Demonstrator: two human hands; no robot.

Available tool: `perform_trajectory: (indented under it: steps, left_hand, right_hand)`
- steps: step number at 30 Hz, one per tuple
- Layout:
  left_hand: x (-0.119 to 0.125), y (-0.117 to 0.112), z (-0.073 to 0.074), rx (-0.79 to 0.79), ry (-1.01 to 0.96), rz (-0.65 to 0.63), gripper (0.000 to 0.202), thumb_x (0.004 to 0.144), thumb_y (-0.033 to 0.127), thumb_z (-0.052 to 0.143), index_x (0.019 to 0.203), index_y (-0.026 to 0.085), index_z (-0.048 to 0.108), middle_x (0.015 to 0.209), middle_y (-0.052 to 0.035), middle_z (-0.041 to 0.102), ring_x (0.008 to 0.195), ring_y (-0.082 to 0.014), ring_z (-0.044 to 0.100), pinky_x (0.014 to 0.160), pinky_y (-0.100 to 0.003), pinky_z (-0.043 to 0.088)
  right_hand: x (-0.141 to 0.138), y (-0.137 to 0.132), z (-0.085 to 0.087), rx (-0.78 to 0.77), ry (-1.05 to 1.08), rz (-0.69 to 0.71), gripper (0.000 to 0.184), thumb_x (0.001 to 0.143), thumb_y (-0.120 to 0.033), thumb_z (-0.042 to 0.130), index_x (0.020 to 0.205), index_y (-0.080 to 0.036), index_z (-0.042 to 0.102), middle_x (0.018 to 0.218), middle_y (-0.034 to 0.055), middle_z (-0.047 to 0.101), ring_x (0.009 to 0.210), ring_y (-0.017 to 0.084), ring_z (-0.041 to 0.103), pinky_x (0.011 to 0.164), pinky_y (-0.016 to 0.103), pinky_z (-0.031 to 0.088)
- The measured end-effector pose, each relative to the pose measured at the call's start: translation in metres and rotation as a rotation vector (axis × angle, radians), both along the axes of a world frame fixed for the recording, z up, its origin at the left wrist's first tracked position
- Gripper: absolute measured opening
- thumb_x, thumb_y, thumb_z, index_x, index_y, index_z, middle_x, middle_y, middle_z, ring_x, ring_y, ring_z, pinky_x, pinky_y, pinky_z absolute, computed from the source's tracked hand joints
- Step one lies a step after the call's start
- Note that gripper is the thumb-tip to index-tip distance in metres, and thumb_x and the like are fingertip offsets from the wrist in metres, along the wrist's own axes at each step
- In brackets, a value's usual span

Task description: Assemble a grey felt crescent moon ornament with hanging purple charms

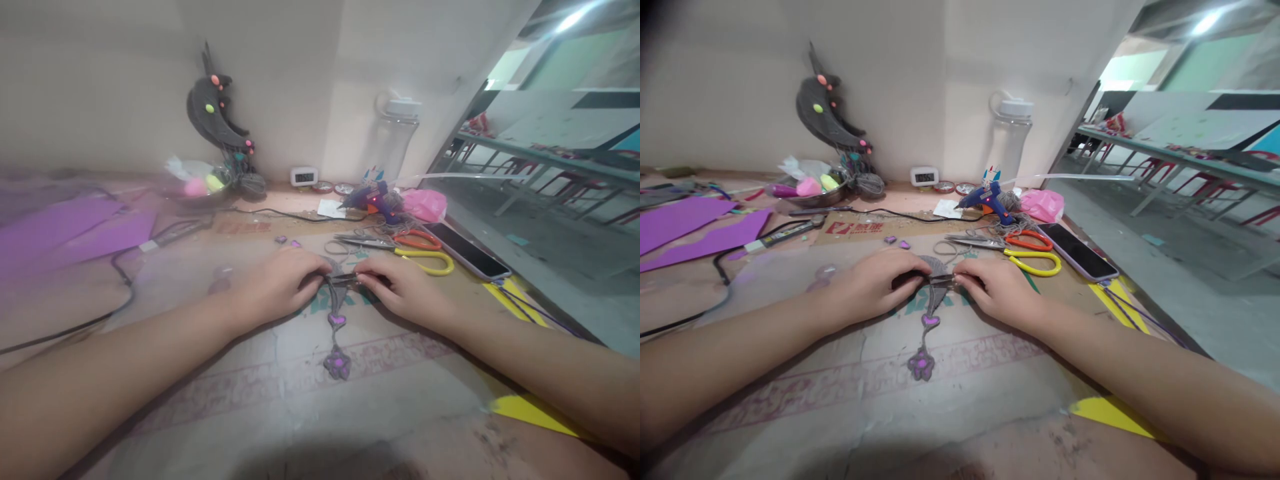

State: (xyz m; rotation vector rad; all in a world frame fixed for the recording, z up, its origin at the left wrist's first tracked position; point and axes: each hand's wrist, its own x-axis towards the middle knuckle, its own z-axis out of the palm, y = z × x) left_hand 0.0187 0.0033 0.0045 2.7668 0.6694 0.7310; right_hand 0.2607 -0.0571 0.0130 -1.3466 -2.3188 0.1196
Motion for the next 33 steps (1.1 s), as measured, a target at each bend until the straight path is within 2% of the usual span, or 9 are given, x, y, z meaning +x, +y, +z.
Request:
perform_trajectory:
  steps: [3, 8, 17, 21, 26, 29, 33]
  left_hand:
    - [0.0, 0.0008, -0.0015, 0.007, -0.012, -0.002, 0.023, 0.09, 0.016, 0.052, 0.108, 0.019, 0.065, 0.105, -0.0042, 0.073, 0.098, -0.0204, 0.065, 0.089, -0.034, 0.047]
    - [0.0003, 0.0005, -0.0008, 0.01, 0.0, -0.004, 0.022, 0.09, 0.016, 0.051, 0.106, 0.019, 0.066, 0.104, -0.0042, 0.073, 0.095, -0.0208, 0.065, 0.088, -0.035, 0.048]
    - [0.0001, 0.0001, 0.0005, 0.007, 0.004, -0.009, 0.022, 0.09, 0.016, 0.051, 0.105, 0.02, 0.066, 0.103, -0.0043, 0.073, 0.096, -0.0212, 0.066, 0.089, -0.036, 0.048]
    - [-0.0002, 0.0004, -0.0001, 0.011, 0.008, -0.005, 0.022, 0.09, 0.016, 0.051, 0.107, 0.02, 0.065, 0.105, -0.0042, 0.073, 0.097, -0.0209, 0.066, 0.089, -0.035, 0.048]
    - [-0.0002, 0.0002, -0.0002, 0.011, 0.006, -0.004, 0.022, 0.091, 0.017, 0.051, 0.107, 0.02, 0.065, 0.104, -0.0042, 0.073, 0.097, -0.0209, 0.065, 0.09, -0.036, 0.048]
    - [-0.0004, -0.0003, -0.0009, 0.006, 0.009, -0.003, 0.022, 0.091, 0.018, 0.05, 0.108, 0.02, 0.065, 0.105, -0.0044, 0.072, 0.098, -0.0208, 0.065, 0.09, -0.036, 0.049]
    - [0.0, -0.0021, 0.0006, 0.031, 0.005, 0.018, 0.025, 0.091, 0.019, 0.052, 0.115, 0.019, 0.062, 0.117, -0.0072, 0.069, 0.111, -0.0222, 0.061, 0.099, -0.038, 0.046]
  right_hand:
    - [0.0007, -0.0011, -0.0003, 0.001, -0.019, 0.028, 0.018, 0.096, -0.026, 0.05, 0.095, -0.019, 0.067, 0.084, 0.0041, 0.071, 0.075, 0.017, 0.063, 0.067, 0.026, 0.043]
    - [0.0007, -0.002, -0.0004, 0.042, 0.041, -0.005, 0.02, 0.096, -0.026, 0.049, 0.095, -0.018, 0.067, 0.084, 0.0053, 0.071, 0.074, 0.017, 0.064, 0.067, 0.026, 0.043]
    - [-0.0001, -0.0033, 0.0009, 0.054, 0.002, 0.043, 0.019, 0.095, -0.025, 0.05, 0.095, -0.018, 0.067, 0.083, 0.0045, 0.072, 0.074, 0.017, 0.063, 0.068, 0.025, 0.043]
    - [0.0003, -0.004, 0.0003, 0.014, -0.052, 0.058, 0.019, 0.095, -0.025, 0.05, 0.093, -0.02, 0.068, 0.082, 0.0038, 0.072, 0.074, 0.017, 0.064, 0.066, 0.025, 0.042]
    - [0.0006, -0.0036, 0.0, 0.074, 0.012, 0.037, 0.019, 0.095, -0.025, 0.05, 0.096, -0.018, 0.067, 0.084, 0.0052, 0.072, 0.075, 0.017, 0.064, 0.068, 0.026, 0.043]
    - [-0.0004, -0.0037, 0.0008, 0.022, -0.013, 0.055, 0.018, 0.095, -0.025, 0.049, 0.093, -0.019, 0.066, 0.082, 0.004, 0.071, 0.073, 0.017, 0.064, 0.066, 0.026, 0.044]
    - [-0.0013, -0.0047, 0.0026, 0.017, 0.079, -0.041, 0.019, 0.096, -0.028, 0.047, 0.094, -0.019, 0.064, 0.081, 0.0042, 0.07, 0.071, 0.018, 0.064, 0.066, 0.027, 0.046]
